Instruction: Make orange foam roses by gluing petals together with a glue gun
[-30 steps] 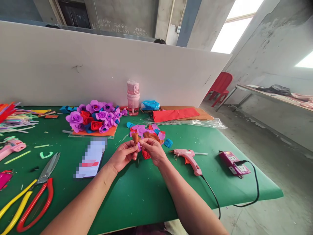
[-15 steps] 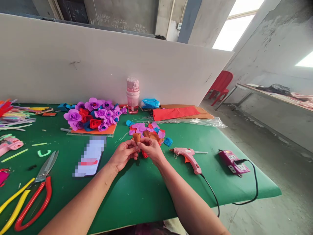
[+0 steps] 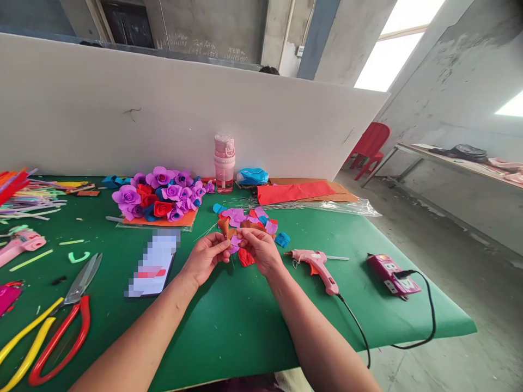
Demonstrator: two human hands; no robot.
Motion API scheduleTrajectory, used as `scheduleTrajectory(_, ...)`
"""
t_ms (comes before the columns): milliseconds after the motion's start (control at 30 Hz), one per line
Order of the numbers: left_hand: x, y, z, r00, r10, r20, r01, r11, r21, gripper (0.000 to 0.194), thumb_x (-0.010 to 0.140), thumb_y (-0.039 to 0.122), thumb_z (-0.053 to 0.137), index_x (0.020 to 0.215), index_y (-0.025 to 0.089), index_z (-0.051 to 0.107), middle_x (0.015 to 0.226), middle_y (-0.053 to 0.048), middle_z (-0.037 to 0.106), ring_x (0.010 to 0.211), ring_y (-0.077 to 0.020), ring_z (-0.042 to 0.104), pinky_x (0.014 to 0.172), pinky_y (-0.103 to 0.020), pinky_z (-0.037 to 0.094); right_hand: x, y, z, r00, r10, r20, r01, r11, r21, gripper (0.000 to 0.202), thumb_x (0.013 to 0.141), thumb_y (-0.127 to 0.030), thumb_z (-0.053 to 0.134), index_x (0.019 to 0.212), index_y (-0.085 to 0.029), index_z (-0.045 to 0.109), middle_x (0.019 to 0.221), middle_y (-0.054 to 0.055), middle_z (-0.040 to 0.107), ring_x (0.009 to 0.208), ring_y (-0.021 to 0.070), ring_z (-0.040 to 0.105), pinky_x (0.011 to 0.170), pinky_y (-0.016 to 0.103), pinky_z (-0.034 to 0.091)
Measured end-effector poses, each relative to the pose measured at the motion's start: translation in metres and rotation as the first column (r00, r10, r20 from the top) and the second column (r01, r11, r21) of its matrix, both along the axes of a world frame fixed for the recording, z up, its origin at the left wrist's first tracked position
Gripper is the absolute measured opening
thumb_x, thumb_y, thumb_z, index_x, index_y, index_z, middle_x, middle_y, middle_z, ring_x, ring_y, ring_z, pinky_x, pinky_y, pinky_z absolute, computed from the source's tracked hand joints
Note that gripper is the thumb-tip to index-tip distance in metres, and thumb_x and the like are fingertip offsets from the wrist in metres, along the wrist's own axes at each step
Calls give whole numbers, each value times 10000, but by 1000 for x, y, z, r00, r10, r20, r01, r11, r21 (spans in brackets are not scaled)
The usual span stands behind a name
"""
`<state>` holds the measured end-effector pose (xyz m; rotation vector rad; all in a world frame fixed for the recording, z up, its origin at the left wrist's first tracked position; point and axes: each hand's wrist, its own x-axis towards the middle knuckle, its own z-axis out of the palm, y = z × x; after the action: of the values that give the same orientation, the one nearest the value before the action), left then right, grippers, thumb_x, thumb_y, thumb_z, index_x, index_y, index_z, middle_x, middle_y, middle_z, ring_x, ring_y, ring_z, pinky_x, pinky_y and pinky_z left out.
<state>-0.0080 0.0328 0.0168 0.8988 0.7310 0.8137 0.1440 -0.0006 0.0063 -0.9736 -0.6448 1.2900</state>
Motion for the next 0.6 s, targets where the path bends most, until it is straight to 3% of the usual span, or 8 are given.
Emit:
scheduleTrajectory(233,3,-2,1,997,60,-58,-54,994,98,305,601,285,814,691,159,551,582,32,611,513,-87,549,490,-208,455,-3,-1,-4,982,-26,188,14,998,60,242,649,-396,768,664,-172,676,619,-14,603,576,97,524,610,236,432)
scheduleTrajectory(400,4,-3,2,997,47,-64,-42,995,87,315,588,289,820,699,156,557,607,25,625,509,-85,545,488,-210,454,-7,-2,-3,882,-57,469,16,996,90,283,761,-458,647,763,-186,724,670,17,650,584,126,551,578,254,432)
scheduleTrajectory(600,5,-4,-1,995,35,-93,-22,990,137,283,604,313,807,664,152,582,593,29,604,500,-83,542,498,-213,456,-12,-5,-2,914,-30,405,5,998,63,245,655,-411,753,749,-190,703,695,20,685,632,166,612,602,280,472)
